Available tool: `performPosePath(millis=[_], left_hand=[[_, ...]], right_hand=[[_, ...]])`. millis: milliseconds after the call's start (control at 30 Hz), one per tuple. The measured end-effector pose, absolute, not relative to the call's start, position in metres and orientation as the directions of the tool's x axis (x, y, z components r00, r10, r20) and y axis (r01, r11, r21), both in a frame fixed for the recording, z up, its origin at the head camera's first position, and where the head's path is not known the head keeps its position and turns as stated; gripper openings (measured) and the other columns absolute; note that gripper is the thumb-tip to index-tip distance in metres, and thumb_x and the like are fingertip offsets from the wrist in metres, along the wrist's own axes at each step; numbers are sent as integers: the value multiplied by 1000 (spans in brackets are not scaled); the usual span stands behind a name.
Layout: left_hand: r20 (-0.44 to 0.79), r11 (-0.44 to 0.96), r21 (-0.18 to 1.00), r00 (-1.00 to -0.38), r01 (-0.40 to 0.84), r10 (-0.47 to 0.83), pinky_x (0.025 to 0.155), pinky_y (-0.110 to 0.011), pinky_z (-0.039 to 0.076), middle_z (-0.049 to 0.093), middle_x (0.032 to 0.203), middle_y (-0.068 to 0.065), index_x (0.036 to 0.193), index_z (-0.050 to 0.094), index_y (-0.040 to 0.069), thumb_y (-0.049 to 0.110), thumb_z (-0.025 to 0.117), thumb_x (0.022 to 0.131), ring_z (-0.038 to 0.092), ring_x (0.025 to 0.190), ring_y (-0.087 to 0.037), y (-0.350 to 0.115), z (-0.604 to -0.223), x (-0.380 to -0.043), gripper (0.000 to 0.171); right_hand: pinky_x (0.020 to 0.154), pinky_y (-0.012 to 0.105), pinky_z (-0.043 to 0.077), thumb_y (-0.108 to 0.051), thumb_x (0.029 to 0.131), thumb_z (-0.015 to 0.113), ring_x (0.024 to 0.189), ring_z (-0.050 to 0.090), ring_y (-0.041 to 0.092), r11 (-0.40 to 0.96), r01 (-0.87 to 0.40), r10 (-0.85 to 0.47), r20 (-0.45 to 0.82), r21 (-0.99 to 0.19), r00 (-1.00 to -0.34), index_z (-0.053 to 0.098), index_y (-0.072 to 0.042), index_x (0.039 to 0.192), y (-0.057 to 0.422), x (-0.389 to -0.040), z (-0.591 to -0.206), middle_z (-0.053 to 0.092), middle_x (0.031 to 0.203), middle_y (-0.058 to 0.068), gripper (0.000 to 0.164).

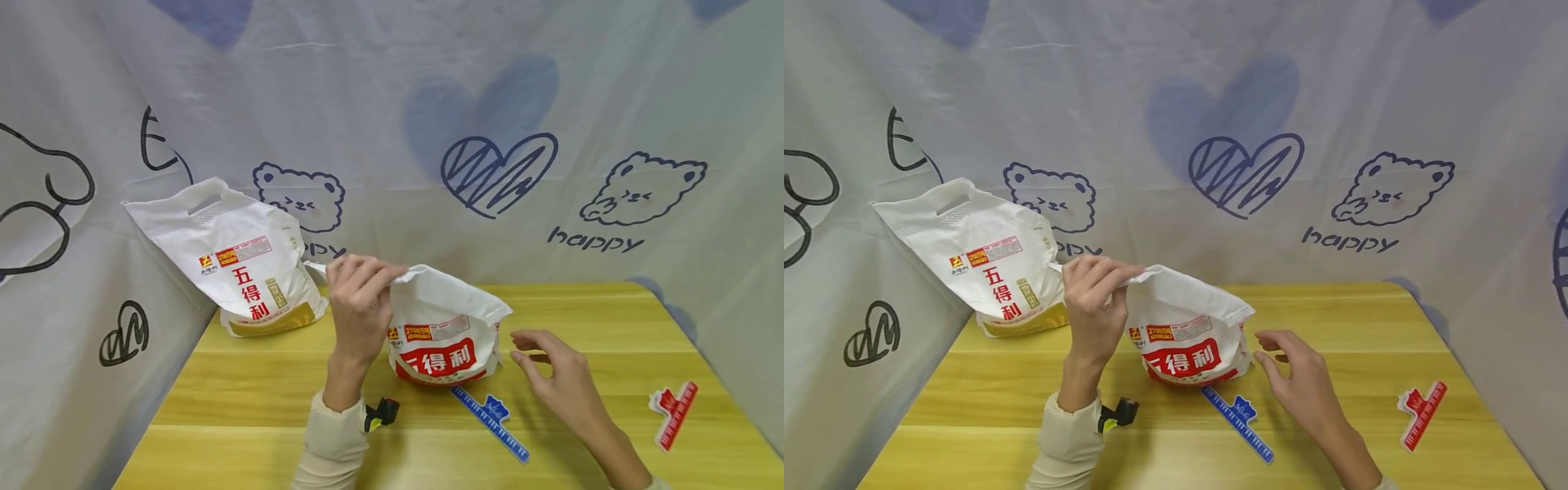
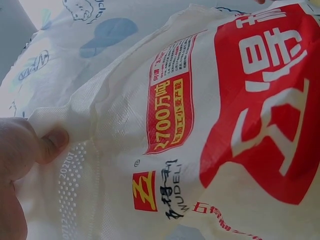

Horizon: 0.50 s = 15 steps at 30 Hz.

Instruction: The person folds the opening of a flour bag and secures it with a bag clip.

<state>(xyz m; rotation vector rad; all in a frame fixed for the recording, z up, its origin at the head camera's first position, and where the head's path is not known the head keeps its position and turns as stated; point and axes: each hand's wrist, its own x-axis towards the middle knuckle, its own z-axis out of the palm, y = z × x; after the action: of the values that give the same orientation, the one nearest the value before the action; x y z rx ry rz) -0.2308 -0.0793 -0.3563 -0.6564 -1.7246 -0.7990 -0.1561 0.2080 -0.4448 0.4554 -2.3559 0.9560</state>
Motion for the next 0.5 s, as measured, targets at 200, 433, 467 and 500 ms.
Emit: performPosePath(millis=[200, 433, 467, 500], left_hand=[[967, 619, 179, -252, 765, 32, 89, -48, 40, 74, 82, -4, 85, 80, 8, -9, 71, 83, 62, 84, -25, -79, -357, -232, 19], [966, 620, 178, -254, 764, 36, 89, -48, 40, 74, 82, -4, 85, 80, 8, -11, 71, 82, 63, 85, -25, -80, -356, -230, 22], [965, 620, 180, -258, 764, 37, 90, -48, 40, 74, 82, -4, 85, 80, 8, -11, 70, 82, 63, 86, -25, -80, -355, -229, 22], [964, 620, 183, -262, 763, 38, 90, -47, 40, 74, 82, -4, 86, 80, 8, -11, 70, 82, 63, 86, -25, -80, -355, -229, 23]], right_hand=[[75, 45, 61, -1, 84, 82, 92, 72, 24, 710, -461, -150, 525, -533, -838, 71, -4, 115, 209, -154, -456, 74, 105, 6, 33], [74, 42, 61, -2, 83, 82, 90, 72, 24, 703, -445, -190, 457, -555, -869, 72, -5, 110, 206, -150, -470, 74, 102, 7, 28], [74, 42, 61, -2, 83, 82, 90, 72, 24, 701, -441, -193, 445, -560, -874, 72, -5, 109, 205, -149, -472, 74, 102, 7, 27], [74, 41, 61, -3, 83, 82, 90, 72, 24, 701, -436, -196, 435, -565, -879, 73, -6, 107, 204, -148, -473, 74, 102, 7, 26]])
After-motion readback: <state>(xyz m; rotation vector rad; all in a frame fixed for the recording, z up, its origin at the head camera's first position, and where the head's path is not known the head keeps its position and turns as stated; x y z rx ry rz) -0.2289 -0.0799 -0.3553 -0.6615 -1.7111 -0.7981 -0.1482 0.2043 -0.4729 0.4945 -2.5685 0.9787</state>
